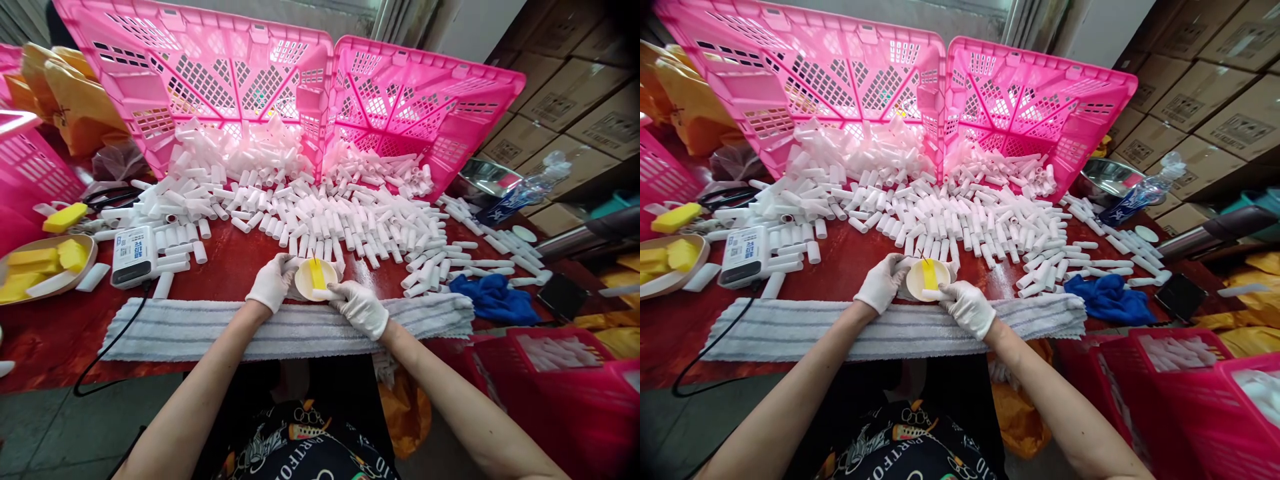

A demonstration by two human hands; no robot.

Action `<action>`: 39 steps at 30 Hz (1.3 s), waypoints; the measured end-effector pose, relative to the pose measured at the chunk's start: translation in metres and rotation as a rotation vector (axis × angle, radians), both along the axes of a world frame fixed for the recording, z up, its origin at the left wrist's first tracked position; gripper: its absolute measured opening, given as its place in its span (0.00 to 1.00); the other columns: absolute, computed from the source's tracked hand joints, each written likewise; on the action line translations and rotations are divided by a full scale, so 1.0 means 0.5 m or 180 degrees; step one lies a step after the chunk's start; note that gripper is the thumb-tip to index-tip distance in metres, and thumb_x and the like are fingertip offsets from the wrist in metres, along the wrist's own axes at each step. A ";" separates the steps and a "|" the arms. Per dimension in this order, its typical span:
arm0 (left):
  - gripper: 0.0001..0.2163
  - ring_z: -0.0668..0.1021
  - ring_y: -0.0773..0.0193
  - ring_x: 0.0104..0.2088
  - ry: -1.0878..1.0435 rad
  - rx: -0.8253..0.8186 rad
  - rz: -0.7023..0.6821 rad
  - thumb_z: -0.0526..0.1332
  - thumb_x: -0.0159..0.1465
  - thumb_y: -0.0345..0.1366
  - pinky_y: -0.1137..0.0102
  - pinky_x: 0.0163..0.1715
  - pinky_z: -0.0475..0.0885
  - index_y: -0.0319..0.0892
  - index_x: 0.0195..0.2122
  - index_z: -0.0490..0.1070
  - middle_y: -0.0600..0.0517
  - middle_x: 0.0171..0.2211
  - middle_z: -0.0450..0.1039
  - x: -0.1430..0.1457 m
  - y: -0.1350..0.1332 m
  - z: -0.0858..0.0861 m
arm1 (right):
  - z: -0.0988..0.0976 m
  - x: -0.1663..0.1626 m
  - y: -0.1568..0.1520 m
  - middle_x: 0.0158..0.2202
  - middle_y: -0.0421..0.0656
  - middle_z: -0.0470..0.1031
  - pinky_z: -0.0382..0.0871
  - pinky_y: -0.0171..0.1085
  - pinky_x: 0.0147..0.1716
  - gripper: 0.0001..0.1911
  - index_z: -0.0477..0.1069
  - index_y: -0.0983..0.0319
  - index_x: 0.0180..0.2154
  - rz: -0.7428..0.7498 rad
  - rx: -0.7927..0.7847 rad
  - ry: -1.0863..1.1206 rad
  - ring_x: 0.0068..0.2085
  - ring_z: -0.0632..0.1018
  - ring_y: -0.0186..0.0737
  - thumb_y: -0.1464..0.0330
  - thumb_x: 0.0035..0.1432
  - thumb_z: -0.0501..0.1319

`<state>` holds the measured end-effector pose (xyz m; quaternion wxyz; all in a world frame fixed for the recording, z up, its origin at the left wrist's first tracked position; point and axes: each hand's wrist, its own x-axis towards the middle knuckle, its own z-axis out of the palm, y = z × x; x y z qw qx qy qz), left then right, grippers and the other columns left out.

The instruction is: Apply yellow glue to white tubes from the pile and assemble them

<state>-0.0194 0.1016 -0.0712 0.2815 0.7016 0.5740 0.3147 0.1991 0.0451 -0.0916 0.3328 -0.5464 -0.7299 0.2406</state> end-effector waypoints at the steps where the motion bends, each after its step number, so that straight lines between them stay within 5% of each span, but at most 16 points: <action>1: 0.16 0.75 0.61 0.41 -0.0014 0.0001 -0.0029 0.54 0.60 0.41 0.68 0.43 0.68 0.41 0.47 0.64 0.47 0.42 0.73 -0.001 0.004 -0.002 | 0.003 -0.001 -0.004 0.34 0.45 0.74 0.71 0.37 0.38 0.14 0.74 0.62 0.39 0.0010 0.0015 0.0104 0.36 0.76 0.39 0.62 0.50 0.62; 6: 0.15 0.75 0.60 0.40 -0.0100 -0.0168 -0.0190 0.54 0.59 0.41 0.66 0.43 0.69 0.41 0.46 0.66 0.48 0.40 0.73 -0.015 0.021 0.011 | 0.052 -0.001 -0.021 0.37 0.44 0.75 0.71 0.37 0.38 0.17 0.71 0.63 0.37 -0.0341 -0.0608 0.1547 0.37 0.76 0.38 0.61 0.44 0.67; 11: 0.17 0.75 0.61 0.40 -0.0688 -0.0032 -0.0163 0.57 0.58 0.44 0.67 0.43 0.70 0.40 0.44 0.67 0.48 0.41 0.74 -0.004 -0.034 0.063 | 0.110 0.009 -0.021 0.20 0.36 0.69 0.62 0.30 0.18 0.20 0.68 0.64 0.41 -0.0491 -0.1017 0.2336 0.19 0.68 0.29 0.55 0.53 0.59; 16: 0.17 0.77 0.63 0.38 -0.1272 -0.0366 -0.0553 0.59 0.56 0.46 0.69 0.40 0.72 0.40 0.42 0.69 0.49 0.38 0.75 0.038 -0.114 0.073 | 0.145 -0.004 -0.029 0.14 0.34 0.62 0.52 0.28 0.13 0.21 0.68 0.64 0.31 -0.0597 -0.1280 0.2190 0.15 0.61 0.26 0.52 0.51 0.59; 23: 0.18 0.76 0.62 0.39 -0.0990 -0.0490 -0.0534 0.59 0.56 0.47 0.70 0.41 0.71 0.41 0.43 0.70 0.49 0.39 0.75 0.044 -0.130 0.072 | 0.170 -0.003 -0.040 0.12 0.32 0.59 0.49 0.28 0.11 0.21 0.67 0.63 0.28 -0.0990 -0.1226 0.1851 0.13 0.59 0.26 0.50 0.48 0.58; 30: 0.17 0.77 0.63 0.39 -0.0969 -0.0497 -0.0476 0.58 0.56 0.47 0.72 0.40 0.71 0.41 0.41 0.71 0.50 0.38 0.76 0.044 -0.135 0.069 | 0.171 -0.001 -0.028 0.10 0.33 0.57 0.48 0.30 0.10 0.24 0.64 0.62 0.23 -0.1256 -0.1094 0.1610 0.11 0.58 0.26 0.46 0.46 0.58; 34: 0.21 0.76 0.61 0.42 -0.1266 -0.0354 0.0175 0.56 0.58 0.49 0.68 0.43 0.70 0.40 0.46 0.65 0.46 0.44 0.73 0.015 -0.101 0.040 | 0.152 -0.010 -0.020 0.12 0.33 0.59 0.51 0.28 0.10 0.23 0.67 0.63 0.26 -0.0994 -0.1255 0.1923 0.13 0.60 0.26 0.48 0.48 0.58; 39: 0.20 0.76 0.60 0.41 -0.1081 -0.0312 0.0399 0.54 0.59 0.48 0.65 0.43 0.70 0.40 0.47 0.64 0.45 0.43 0.73 -0.012 -0.046 0.009 | 0.100 -0.009 0.013 0.37 0.44 0.76 0.70 0.33 0.31 0.22 0.70 0.64 0.42 -0.0328 -0.0826 0.1659 0.32 0.75 0.34 0.54 0.51 0.59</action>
